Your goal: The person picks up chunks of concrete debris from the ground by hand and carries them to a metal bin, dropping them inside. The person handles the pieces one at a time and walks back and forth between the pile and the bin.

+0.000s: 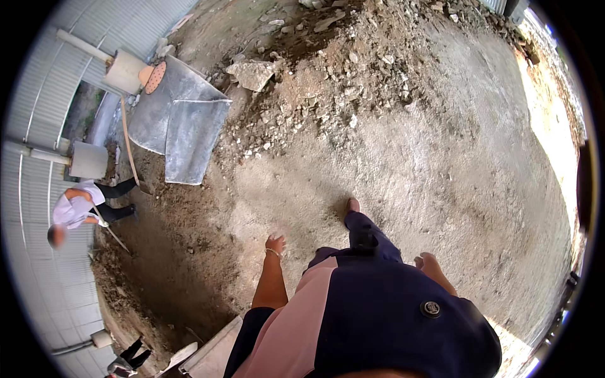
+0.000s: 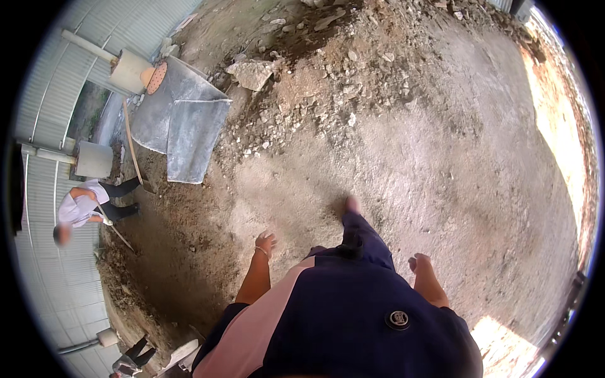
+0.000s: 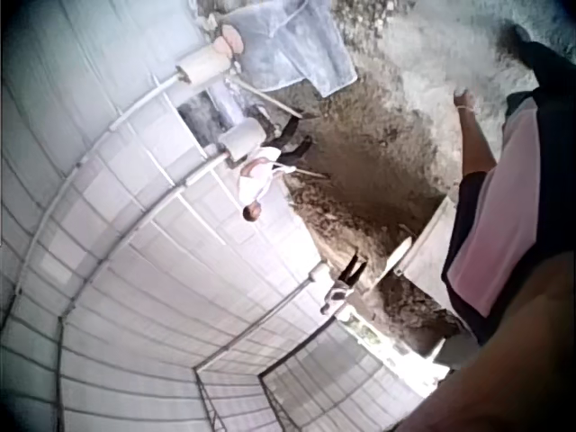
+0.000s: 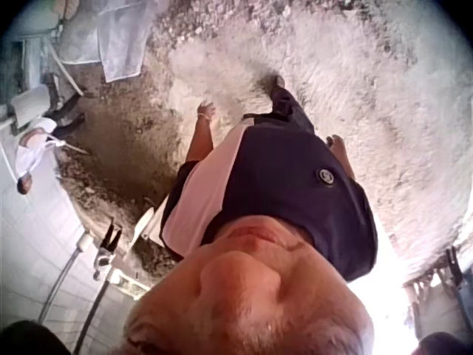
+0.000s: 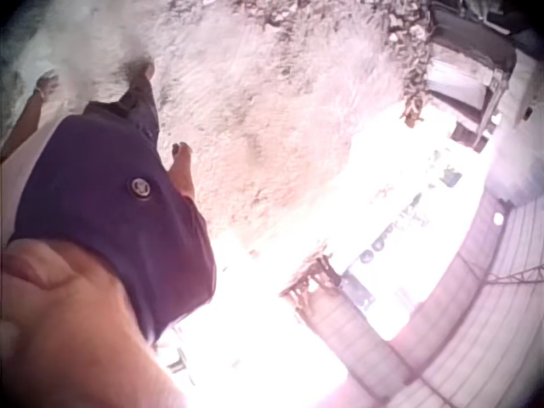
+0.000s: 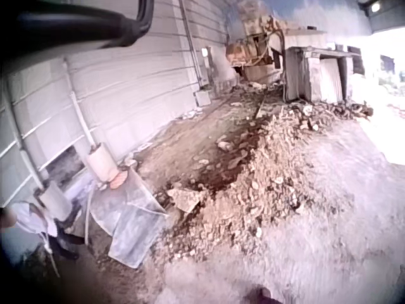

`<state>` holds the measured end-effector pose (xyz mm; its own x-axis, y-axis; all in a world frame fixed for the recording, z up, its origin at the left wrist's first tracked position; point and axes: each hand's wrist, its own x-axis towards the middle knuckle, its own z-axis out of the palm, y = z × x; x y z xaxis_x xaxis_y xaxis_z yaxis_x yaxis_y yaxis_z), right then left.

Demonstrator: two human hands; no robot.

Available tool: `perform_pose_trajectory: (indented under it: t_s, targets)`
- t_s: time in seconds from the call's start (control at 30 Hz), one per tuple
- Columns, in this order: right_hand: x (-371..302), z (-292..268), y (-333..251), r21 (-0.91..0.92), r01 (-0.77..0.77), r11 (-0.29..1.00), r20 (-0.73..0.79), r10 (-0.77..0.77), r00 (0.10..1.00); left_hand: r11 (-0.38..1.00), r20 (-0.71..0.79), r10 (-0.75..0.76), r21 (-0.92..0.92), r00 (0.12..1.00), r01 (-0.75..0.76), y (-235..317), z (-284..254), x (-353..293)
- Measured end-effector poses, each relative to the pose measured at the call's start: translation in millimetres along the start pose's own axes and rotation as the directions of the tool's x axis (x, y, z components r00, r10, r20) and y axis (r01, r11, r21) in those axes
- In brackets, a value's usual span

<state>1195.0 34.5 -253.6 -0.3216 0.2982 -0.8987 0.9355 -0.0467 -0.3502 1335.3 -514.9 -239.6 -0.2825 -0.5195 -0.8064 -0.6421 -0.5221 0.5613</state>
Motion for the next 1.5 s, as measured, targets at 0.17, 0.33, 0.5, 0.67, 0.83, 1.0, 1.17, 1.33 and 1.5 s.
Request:
perform_pose_trajectory:
  t_s: [0.17,0.33,0.5,0.67,0.83,1.0,1.17,1.33,1.5]
  targets:
    - [17,120,-185,-0.231,0.098,0.968,0.101,-0.076,0.992,0.964,-0.225,-0.15,-0.249,0.963,0.091,16,-26,-3]
    - [-35,265,-346,-0.28,0.362,0.889,0.311,-0.273,0.91,0.89,-0.248,-0.22,-0.446,0.943,0.091,38,-13,-6]
    - [-88,387,-405,-0.18,0.514,0.839,0.478,-0.382,0.791,0.746,-0.122,-0.463,-0.588,0.878,0.312,37,-19,38]
    - [-48,418,-419,-0.146,0.204,0.968,0.47,-0.114,0.875,0.825,-0.176,-0.352,-0.522,0.919,0.216,147,8,94]
    - [-49,452,-421,-0.139,0.211,0.968,0.399,-0.14,0.906,0.898,-0.2,-0.101,-0.44,0.975,0.003,261,-3,120]
    - [-22,457,-456,-0.23,0.067,0.971,0.315,0.01,0.949,0.888,-0.212,0.016,-0.447,0.977,-0.111,333,15,150]
    - [6,523,-513,-0.217,0.074,0.973,0.306,-0.004,0.952,0.83,-0.213,-0.123,-0.557,0.969,-0.017,328,24,144]
    - [-17,612,-563,-0.459,0.251,0.852,0.375,-0.07,0.924,0.768,-0.209,-0.409,-0.604,0.888,0.212,275,46,129]
    - [-30,698,-584,-0.52,0.26,0.813,0.43,-0.014,0.903,0.632,-0.098,-0.554,-0.696,0.826,0.341,235,49,129]
